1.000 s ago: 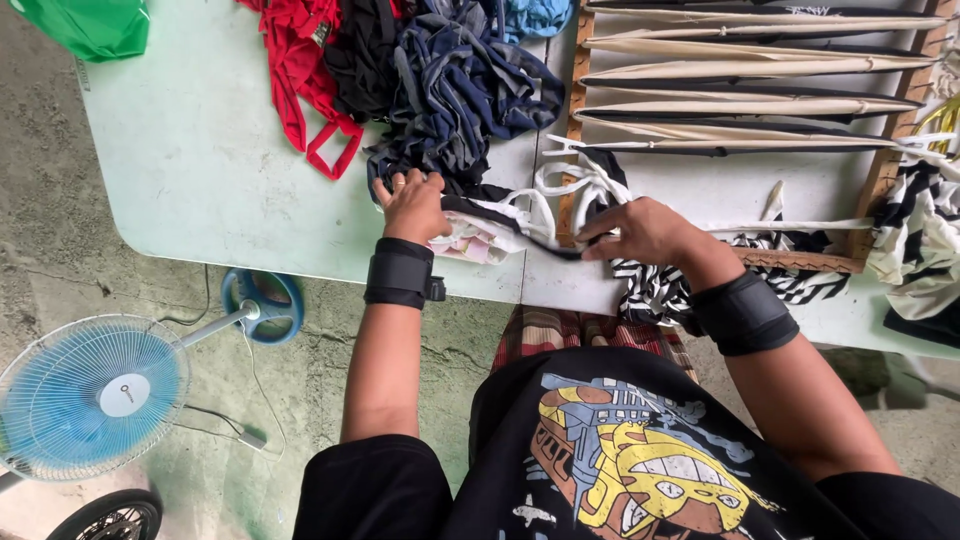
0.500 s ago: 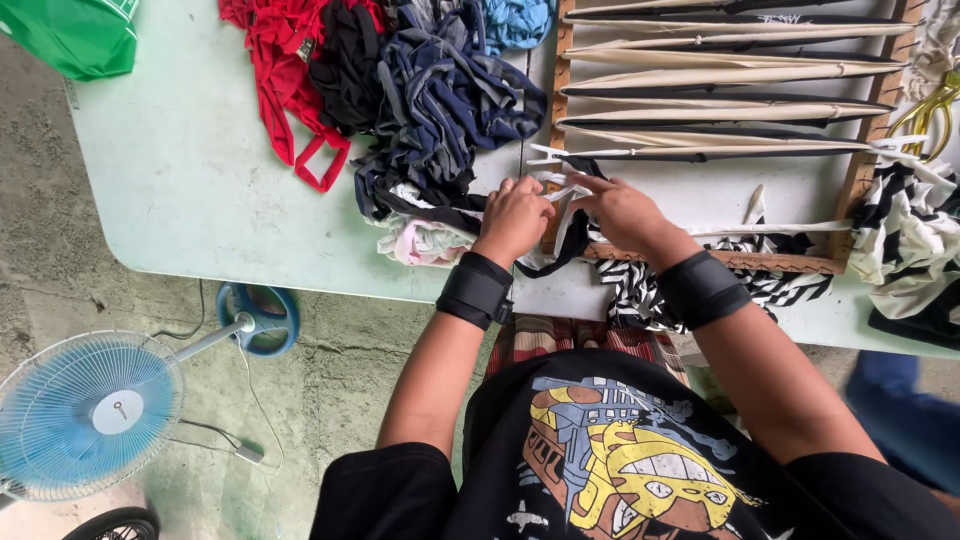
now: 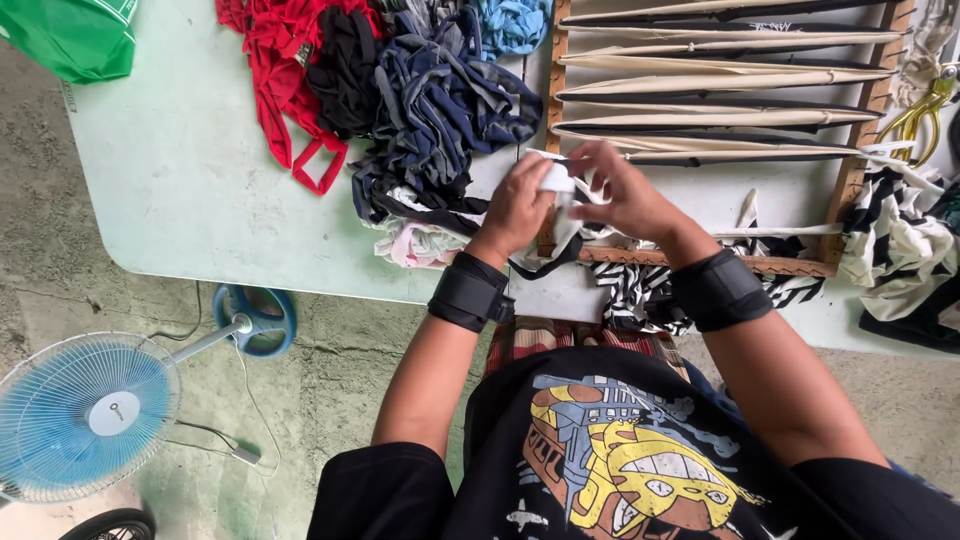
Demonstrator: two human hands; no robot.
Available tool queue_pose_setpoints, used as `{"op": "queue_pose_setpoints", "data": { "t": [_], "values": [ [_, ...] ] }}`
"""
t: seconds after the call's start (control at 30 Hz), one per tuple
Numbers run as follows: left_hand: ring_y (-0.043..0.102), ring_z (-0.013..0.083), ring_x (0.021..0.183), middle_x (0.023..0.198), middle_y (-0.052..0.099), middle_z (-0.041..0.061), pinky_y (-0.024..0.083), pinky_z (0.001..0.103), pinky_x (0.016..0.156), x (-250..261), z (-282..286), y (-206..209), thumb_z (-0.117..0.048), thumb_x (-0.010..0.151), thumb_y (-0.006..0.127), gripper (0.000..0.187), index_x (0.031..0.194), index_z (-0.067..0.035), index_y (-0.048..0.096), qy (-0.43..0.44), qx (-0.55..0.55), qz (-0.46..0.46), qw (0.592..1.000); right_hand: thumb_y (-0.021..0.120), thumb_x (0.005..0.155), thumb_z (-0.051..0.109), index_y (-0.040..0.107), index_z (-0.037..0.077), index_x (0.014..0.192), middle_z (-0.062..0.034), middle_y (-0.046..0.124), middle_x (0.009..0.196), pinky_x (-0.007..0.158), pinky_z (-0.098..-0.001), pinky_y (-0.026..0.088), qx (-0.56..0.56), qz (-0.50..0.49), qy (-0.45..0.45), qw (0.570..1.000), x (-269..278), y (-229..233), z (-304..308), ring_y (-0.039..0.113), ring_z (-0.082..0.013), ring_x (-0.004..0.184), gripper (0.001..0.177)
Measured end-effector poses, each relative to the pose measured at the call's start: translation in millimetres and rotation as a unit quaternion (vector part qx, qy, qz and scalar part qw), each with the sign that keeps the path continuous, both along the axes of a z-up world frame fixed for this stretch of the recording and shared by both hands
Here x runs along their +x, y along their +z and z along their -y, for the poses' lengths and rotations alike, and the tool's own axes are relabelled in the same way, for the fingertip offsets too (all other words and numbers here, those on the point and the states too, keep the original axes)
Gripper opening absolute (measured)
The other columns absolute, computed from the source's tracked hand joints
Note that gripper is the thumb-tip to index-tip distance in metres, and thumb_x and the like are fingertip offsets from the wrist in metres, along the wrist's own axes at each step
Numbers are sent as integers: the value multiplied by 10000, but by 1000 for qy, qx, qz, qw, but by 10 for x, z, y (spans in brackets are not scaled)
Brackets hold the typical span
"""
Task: Weaving strips of recycled fabric onto a wooden loom to create a rug.
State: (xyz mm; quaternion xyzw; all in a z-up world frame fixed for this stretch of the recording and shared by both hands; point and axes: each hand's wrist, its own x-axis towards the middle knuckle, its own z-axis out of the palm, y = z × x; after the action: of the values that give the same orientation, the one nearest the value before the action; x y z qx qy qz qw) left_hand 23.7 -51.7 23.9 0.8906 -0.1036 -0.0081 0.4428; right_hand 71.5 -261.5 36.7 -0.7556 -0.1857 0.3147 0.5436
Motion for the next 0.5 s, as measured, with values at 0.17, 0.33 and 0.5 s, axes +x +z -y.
{"op": "queue_pose_setpoints", "data": {
  "t": [0.17, 0.33, 0.5],
  "values": [
    [726, 259, 911, 1030, 716, 103, 599, 384, 853, 208, -232, 367, -121, 1040, 393, 295, 1100, 19, 645, 73, -197, -11, 978, 804, 833, 250, 736, 123, 1028, -37, 728, 1067, 753, -369, 553, -131, -59, 147, 979, -240, -376, 29, 666, -189, 829, 243],
    [787, 271, 836, 882, 745, 129, 675, 429, 845, 214, -465, 34, -161, 1104, 320, 328, 1079, 44, 575, 138, -423, -91, 891, 790, 854, 307, 787, 129, 1038, -47, 752, 915, 729, -354, 547, -164, -52, 210, 962, -346, -402, 143, 692, -177, 798, 256],
    [652, 256, 932, 1101, 553, 159, 691, 445, 752, 57, -314, -584, -139, 979, 496, 405, 1356, -13, 415, 75, -338, -165, 923, 678, 1006, 268, 689, 40, 1101, -113, 710, 960, 777, -364, 582, -54, -49, -19, 997, -105, -378, 224, 702, -202, 882, 247]
  ]
}}
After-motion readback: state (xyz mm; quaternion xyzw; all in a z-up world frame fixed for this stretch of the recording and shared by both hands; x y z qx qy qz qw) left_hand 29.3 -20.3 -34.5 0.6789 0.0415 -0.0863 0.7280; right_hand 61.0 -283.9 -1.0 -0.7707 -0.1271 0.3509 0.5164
